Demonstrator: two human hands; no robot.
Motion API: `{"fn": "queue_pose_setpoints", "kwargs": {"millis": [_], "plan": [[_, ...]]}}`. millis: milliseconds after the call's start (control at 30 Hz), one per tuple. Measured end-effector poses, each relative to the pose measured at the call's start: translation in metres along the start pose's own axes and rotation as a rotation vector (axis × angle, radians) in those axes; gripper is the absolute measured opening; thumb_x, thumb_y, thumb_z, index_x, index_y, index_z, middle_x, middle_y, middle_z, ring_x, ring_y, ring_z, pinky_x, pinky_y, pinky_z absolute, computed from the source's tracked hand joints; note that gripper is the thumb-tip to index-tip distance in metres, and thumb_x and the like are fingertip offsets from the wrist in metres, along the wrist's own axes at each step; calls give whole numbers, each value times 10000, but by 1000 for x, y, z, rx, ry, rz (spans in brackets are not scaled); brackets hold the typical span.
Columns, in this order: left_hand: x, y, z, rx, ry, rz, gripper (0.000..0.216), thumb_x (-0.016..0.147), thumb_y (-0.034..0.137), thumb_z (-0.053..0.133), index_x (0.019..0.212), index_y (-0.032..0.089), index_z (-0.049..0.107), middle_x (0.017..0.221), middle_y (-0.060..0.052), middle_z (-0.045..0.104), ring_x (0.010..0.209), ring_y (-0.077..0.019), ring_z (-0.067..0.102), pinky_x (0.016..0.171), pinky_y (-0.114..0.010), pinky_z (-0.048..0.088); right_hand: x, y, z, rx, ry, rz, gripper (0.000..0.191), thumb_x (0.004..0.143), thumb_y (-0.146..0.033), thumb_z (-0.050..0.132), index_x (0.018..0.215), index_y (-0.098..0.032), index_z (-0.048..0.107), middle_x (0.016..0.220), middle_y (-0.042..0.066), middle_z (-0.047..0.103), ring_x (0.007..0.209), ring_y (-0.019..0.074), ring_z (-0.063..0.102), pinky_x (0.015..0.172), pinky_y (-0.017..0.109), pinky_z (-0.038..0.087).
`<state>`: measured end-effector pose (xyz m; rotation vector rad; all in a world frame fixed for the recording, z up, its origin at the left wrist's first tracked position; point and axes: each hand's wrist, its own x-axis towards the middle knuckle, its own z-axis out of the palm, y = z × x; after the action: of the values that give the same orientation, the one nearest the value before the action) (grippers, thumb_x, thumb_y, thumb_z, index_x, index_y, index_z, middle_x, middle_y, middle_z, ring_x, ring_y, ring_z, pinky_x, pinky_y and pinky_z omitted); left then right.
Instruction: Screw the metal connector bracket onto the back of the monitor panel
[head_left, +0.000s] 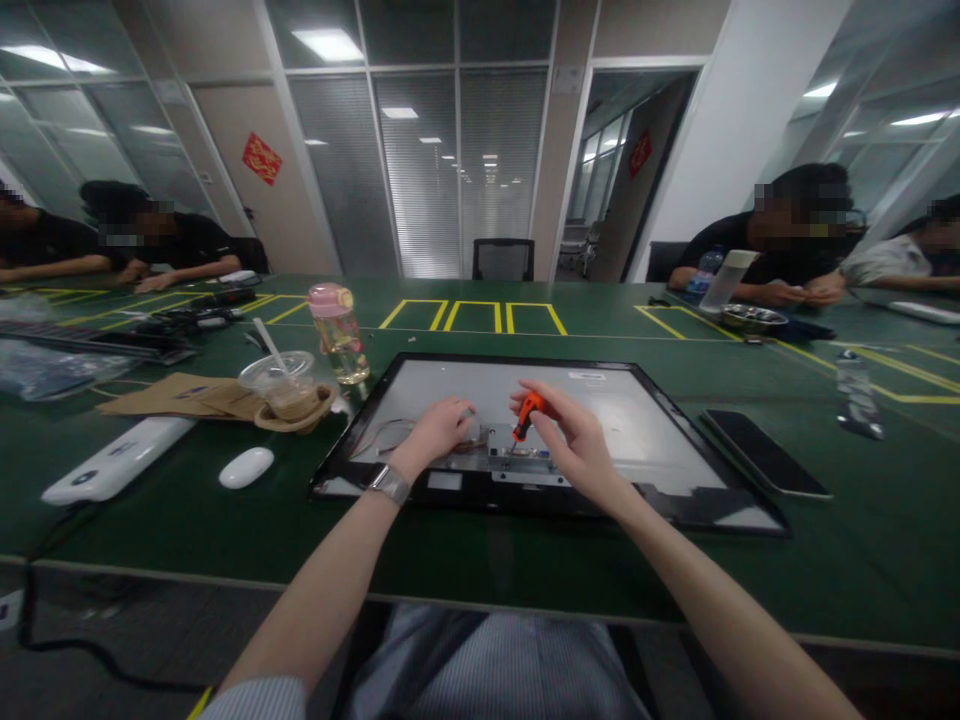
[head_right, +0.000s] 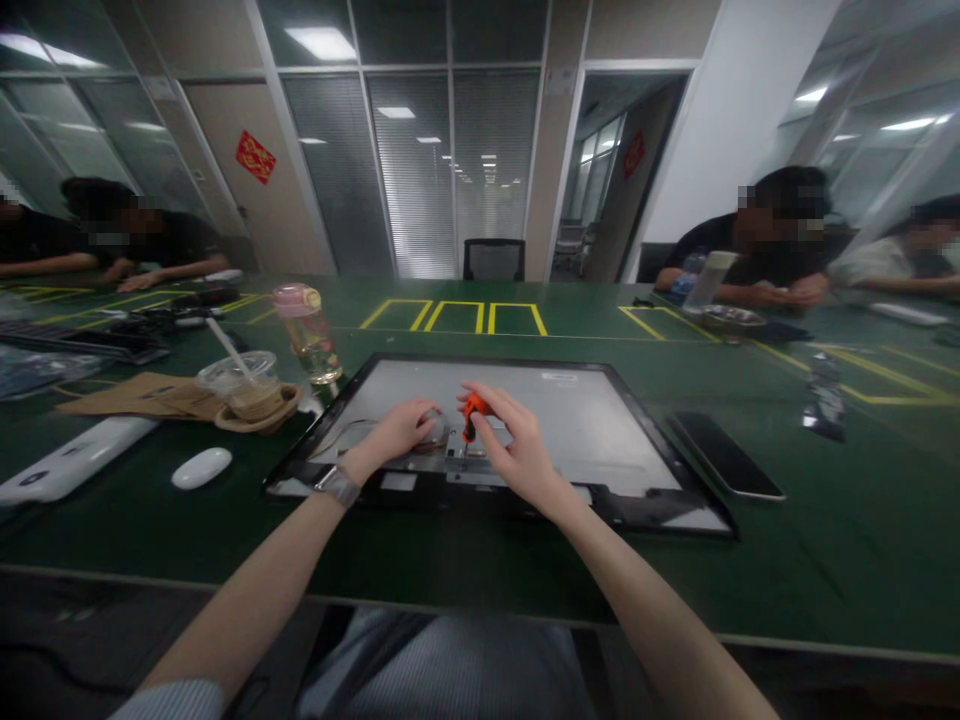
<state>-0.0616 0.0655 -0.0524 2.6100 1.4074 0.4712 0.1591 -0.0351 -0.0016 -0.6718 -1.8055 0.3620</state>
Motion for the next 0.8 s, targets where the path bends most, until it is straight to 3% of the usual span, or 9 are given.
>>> {"fn": "queue_pose_setpoints", "kwargs": {"millis": [167,367,600,800], "plan": [[1,-1,2,4,-3,-12,306,922,174,481,1174,152,652,1125,-115,684,1040,-242,645,977,-353,478,3,-3,-1,-127,96,-52,218,912,-214,651,1119,-269,692,903,41,636,811,190,629,760,361,534],[0,-2,1,-15,6,-1,302,914,166,487,1162,166,659,1092,-101,689,985,-231,657,939,-342,491,0,-1,-2,-7,-21,-27,391,996,-154,443,1343,-287,563,1173,88,649,1048,214,645,884,397,531],[0,0,0,8,0,-18,299,924,172,483,1167,157,657,1105,-112,689,1012,-240,653,953,-352,485,4,-4,-3,-153,95,-97,252,907,-191,647,1143,-268,692,922,45,634,834,190,633,761,344,535],[0,1,-1,-5,-3,-19,296,922,168,479,1159,164,656,1096,-100,687,993,-220,653,941,-324,486,2,-3,-3,-50,-29,-84,408,986,-144,448,1360,-267,558,1157,101,650,1045,216,651,865,387,539]]}}
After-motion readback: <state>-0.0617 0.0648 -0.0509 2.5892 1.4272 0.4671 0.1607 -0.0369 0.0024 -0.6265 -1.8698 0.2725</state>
